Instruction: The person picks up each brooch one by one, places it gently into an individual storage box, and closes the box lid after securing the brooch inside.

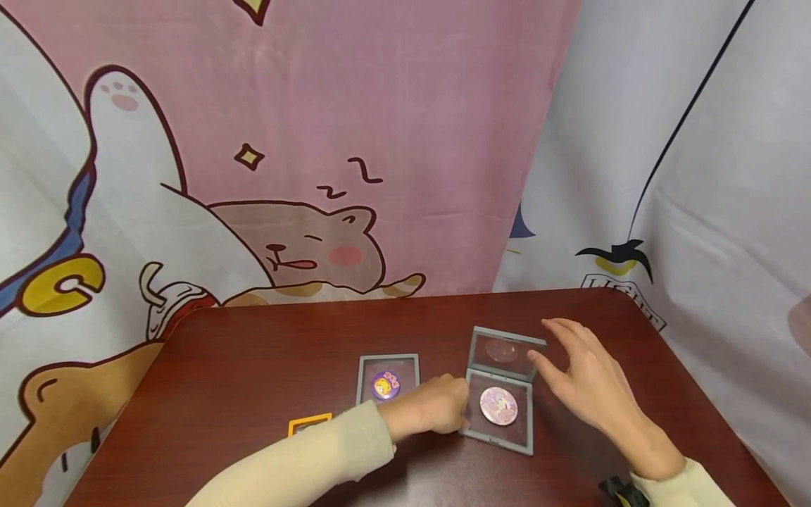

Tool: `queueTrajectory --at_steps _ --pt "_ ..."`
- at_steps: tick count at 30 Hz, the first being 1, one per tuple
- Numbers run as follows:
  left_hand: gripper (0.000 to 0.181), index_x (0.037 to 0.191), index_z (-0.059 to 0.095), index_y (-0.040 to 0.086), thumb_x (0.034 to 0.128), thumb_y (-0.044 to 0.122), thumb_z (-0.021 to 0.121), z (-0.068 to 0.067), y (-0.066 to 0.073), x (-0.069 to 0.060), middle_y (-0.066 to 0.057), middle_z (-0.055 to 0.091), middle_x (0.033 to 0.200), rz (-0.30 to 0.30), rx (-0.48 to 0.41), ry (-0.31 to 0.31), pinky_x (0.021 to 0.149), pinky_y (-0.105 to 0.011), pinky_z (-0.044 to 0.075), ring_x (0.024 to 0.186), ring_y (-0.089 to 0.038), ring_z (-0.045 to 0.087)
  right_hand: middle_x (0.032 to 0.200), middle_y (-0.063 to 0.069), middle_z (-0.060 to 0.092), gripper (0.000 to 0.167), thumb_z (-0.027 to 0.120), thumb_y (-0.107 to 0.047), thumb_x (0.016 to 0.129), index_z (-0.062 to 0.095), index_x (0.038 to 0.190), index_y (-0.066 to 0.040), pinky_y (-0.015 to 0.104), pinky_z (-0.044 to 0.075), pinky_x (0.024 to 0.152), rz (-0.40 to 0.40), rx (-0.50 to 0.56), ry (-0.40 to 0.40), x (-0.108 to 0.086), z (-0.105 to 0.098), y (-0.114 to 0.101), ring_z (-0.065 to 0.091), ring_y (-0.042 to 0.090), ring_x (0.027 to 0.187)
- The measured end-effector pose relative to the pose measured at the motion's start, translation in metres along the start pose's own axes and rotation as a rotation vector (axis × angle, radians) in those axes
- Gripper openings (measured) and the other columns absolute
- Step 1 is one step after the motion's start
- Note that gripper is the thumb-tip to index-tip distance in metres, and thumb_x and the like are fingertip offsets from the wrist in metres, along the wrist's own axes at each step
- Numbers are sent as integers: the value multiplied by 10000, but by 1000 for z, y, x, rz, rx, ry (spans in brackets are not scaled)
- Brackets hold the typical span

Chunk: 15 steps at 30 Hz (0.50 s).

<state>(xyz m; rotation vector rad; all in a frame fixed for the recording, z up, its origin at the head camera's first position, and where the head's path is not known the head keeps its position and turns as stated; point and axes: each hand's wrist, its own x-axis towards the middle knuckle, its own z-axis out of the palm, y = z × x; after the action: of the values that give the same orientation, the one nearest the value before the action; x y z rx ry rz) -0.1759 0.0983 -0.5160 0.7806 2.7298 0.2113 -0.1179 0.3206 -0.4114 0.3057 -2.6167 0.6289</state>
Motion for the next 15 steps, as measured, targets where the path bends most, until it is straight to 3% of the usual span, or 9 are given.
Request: queueTrajectory --at_steps 4,7,9,15 --pt "343 676 614 210 786 344 909 -41 12 -33 4 726 874 -19 -14 -13 596 -372 525 761 -194 683 1393 229 575 558 745 -332 982 578 1426 -38 660 445 869 52 22 -80 -3 4 4 540 440 1233" --pt "343 685 610 193 807 319 905 -63 19 -51 7 716 861 -37 -19 -7 631 -349 532 778 -176 682 1382 250 585 529 697 -351 1018 581 1424 -33 687 435 886 77 29 -111 -7 7 6 536 471 1248" --pt "341 690 619 187 809 326 906 -67 20 -54 1 712 850 -36 -25 -13 637 -338 535 775 -173 681 1351 252 610 489 686 -321 1029 598 1409 -26 683 442 880 75 32 -107 -9 9 6 564 476 1220" --pt "331 703 630 188 811 331 908 -59 19 -48 2 711 854 -50 -26 -19 651 -347 544 792 -186 686 1218 164 698 328 659 -151 1041 656 1345 -28 586 472 834 6 10 -38 -15 12 5 659 368 1075"
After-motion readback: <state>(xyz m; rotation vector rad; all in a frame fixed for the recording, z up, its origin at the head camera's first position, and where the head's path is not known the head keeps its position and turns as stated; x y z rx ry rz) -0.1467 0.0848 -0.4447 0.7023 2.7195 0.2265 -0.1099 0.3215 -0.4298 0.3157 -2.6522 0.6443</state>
